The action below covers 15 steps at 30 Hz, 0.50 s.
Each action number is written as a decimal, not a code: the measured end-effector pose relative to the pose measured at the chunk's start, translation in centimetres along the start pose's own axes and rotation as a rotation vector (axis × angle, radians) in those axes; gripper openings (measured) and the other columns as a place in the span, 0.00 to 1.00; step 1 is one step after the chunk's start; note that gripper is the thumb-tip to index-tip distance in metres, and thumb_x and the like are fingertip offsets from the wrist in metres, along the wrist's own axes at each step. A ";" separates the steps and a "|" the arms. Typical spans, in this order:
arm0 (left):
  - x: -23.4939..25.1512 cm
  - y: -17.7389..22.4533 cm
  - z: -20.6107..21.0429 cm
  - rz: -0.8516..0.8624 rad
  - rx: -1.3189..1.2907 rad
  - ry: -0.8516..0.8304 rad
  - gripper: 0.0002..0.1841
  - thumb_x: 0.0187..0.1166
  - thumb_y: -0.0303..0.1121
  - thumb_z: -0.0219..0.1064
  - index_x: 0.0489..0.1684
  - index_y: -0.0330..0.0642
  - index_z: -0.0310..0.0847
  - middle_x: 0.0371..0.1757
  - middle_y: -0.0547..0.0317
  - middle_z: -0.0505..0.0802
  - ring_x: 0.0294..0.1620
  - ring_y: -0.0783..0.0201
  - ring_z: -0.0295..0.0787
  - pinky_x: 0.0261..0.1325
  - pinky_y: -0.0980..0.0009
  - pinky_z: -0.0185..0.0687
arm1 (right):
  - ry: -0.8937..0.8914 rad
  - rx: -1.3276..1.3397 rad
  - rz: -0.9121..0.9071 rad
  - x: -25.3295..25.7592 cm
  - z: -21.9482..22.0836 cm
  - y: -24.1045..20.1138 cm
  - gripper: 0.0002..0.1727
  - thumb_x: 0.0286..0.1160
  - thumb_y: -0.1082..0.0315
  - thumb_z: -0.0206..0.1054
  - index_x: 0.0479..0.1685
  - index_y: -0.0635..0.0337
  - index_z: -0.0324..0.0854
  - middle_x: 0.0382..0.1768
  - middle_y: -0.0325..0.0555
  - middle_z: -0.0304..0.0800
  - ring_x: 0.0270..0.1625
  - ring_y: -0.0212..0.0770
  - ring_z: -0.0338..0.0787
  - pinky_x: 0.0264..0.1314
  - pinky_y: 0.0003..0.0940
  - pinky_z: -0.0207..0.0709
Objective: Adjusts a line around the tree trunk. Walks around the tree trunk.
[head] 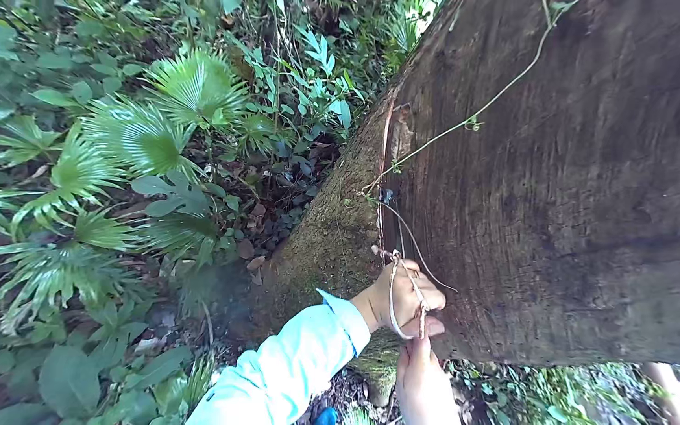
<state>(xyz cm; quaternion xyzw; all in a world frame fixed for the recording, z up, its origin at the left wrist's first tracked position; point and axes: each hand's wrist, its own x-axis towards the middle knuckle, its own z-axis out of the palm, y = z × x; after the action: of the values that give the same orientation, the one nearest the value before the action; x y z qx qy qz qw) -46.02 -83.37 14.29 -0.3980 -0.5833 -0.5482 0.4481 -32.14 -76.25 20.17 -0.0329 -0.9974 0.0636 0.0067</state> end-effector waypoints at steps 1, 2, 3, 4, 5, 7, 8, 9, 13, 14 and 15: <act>-0.3 0.0 -0.2 0.011 0.000 -0.003 0.37 0.89 0.62 0.38 0.19 0.44 0.78 0.13 0.56 0.80 0.22 0.59 0.80 0.52 0.67 0.75 | -0.022 0.018 0.027 -0.1 0.2 -0.3 0.17 0.83 0.74 0.59 0.63 0.78 0.78 0.44 0.78 0.89 0.38 0.75 0.93 0.37 0.66 0.85; -0.1 -0.5 -0.7 0.021 0.010 -0.017 0.36 0.89 0.61 0.39 0.19 0.44 0.78 0.13 0.56 0.80 0.22 0.59 0.80 0.51 0.67 0.75 | -0.033 0.027 0.047 0.4 0.5 -0.8 0.18 0.84 0.73 0.58 0.65 0.78 0.78 0.45 0.77 0.89 0.39 0.75 0.93 0.39 0.66 0.85; 0.4 -1.2 -1.2 0.022 0.022 -0.027 0.35 0.88 0.59 0.43 0.17 0.43 0.80 0.13 0.55 0.82 0.21 0.58 0.82 0.49 0.65 0.77 | -0.027 0.022 0.058 1.2 0.9 -1.2 0.18 0.86 0.73 0.57 0.67 0.77 0.77 0.45 0.76 0.89 0.40 0.74 0.93 0.40 0.65 0.85; 1.1 -1.9 -1.8 0.020 0.033 -0.044 0.33 0.87 0.57 0.45 0.17 0.41 0.81 0.13 0.54 0.83 0.21 0.58 0.83 0.47 0.63 0.79 | 0.015 0.011 0.038 2.2 1.5 -1.6 0.18 0.87 0.73 0.56 0.67 0.76 0.77 0.43 0.74 0.90 0.38 0.72 0.94 0.38 0.63 0.86; 1.6 -2.7 -2.2 0.026 0.042 -0.057 0.34 0.87 0.56 0.45 0.17 0.40 0.82 0.13 0.53 0.84 0.20 0.57 0.83 0.46 0.63 0.79 | 0.076 0.009 0.008 3.2 2.0 -1.8 0.18 0.87 0.74 0.57 0.68 0.75 0.78 0.41 0.73 0.90 0.36 0.70 0.94 0.36 0.61 0.87; 2.0 -3.4 -2.4 0.036 0.038 -0.053 0.36 0.90 0.57 0.41 0.18 0.39 0.82 0.14 0.53 0.83 0.21 0.58 0.82 0.49 0.64 0.77 | 0.125 0.006 -0.017 4.0 2.1 -2.3 0.18 0.86 0.75 0.57 0.68 0.75 0.78 0.39 0.72 0.90 0.34 0.69 0.94 0.33 0.60 0.86; 1.7 -3.0 -2.3 0.027 0.020 -0.043 0.35 0.89 0.56 0.42 0.19 0.39 0.82 0.14 0.53 0.83 0.22 0.58 0.82 0.52 0.64 0.76 | 0.081 0.008 0.004 3.4 1.5 -2.4 0.18 0.86 0.74 0.57 0.68 0.75 0.78 0.40 0.73 0.90 0.35 0.70 0.94 0.35 0.61 0.87; 1.1 -2.1 -2.0 0.014 0.005 -0.038 0.35 0.89 0.57 0.43 0.19 0.40 0.82 0.14 0.54 0.83 0.22 0.59 0.82 0.52 0.65 0.76 | 0.005 0.020 0.042 2.2 0.8 -2.5 0.18 0.86 0.74 0.56 0.68 0.76 0.77 0.43 0.74 0.90 0.37 0.72 0.94 0.38 0.63 0.86; 0.5 -1.5 -2.0 0.031 -0.063 -0.040 0.35 0.90 0.60 0.41 0.20 0.42 0.79 0.14 0.55 0.82 0.23 0.59 0.81 0.54 0.67 0.76 | -0.103 0.054 0.120 0.9 0.0 -2.9 0.23 0.87 0.71 0.55 0.76 0.76 0.71 0.49 0.77 0.89 0.42 0.74 0.93 0.43 0.65 0.85; 0.8 -1.9 -2.2 0.035 -0.077 -0.046 0.35 0.90 0.59 0.41 0.20 0.41 0.79 0.14 0.54 0.82 0.22 0.59 0.81 0.53 0.67 0.77 | -0.129 0.046 0.154 1.3 0.0 -3.4 0.24 0.89 0.71 0.54 0.80 0.73 0.69 0.50 0.75 0.89 0.43 0.73 0.93 0.45 0.64 0.85; 1.0 -2.2 -2.4 0.033 -0.091 -0.055 0.37 0.90 0.60 0.40 0.20 0.41 0.80 0.14 0.54 0.82 0.21 0.59 0.81 0.52 0.67 0.76 | -0.122 0.034 0.163 1.6 0.2 -3.7 0.24 0.89 0.72 0.54 0.81 0.71 0.68 0.50 0.74 0.90 0.43 0.72 0.94 0.44 0.63 0.86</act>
<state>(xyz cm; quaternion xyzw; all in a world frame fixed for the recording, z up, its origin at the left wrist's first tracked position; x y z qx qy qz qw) -48.21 -85.95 14.57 -0.4423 -0.5632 -0.5558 0.4222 -34.00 -79.79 20.50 -0.1097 -0.9888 0.0827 -0.0584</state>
